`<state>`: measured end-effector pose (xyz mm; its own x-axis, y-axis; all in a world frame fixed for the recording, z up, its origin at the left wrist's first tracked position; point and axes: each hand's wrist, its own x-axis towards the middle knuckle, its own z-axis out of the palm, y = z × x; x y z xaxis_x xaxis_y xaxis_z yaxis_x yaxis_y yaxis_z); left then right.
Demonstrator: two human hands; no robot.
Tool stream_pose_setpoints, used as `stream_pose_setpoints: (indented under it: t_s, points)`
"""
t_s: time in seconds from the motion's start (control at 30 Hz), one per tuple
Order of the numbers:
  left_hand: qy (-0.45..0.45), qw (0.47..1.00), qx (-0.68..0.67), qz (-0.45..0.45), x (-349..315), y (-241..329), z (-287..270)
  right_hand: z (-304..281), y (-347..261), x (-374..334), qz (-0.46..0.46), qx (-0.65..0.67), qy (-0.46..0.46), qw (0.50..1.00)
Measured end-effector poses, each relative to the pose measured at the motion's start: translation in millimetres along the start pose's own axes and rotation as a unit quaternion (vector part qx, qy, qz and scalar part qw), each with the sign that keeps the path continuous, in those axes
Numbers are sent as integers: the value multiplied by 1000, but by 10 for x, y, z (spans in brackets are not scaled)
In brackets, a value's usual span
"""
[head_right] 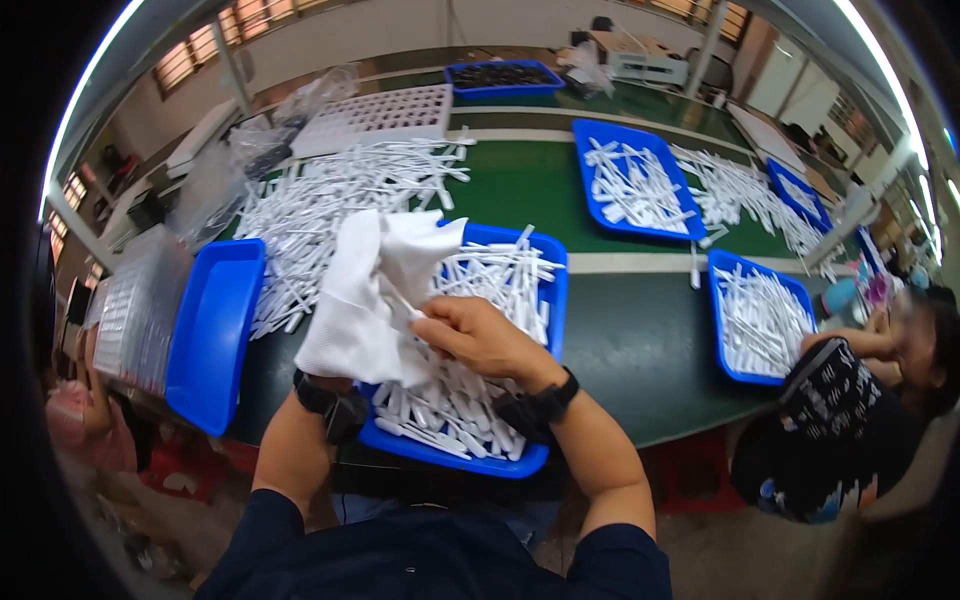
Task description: The person picks up a plastic swab from a blue tray, wipes it with a cloth, and places it back into the tray, repeating this process for several swabs.
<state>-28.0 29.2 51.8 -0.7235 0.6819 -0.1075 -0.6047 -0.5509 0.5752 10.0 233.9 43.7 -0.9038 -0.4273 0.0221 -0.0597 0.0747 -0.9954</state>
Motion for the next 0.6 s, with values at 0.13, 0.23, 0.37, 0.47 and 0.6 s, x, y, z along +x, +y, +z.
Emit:
stream_pose_setpoints:
  t_s: [0.13, 0.23, 0.37, 0.47, 0.6]
  points:
    - [37, 991, 126, 30, 45, -193, -156, -10, 25, -5, -31, 8, 34, 999]
    - [54, 970, 232, 54, 84, -282, -248, -60, -28, -36, -41, 23, 29, 998]
    - [-10, 630, 715, 304, 33, -75, 44, -228, -119, -145, -36, 11, 30, 999]
    - [-32, 460, 822, 333, -51, -98, 736, -375, -79, -155, -33, -54, 124, 990]
    - [35, 721, 659, 213, -10, -348, 563, -277, 2, 21, -111, 45, 158, 980]
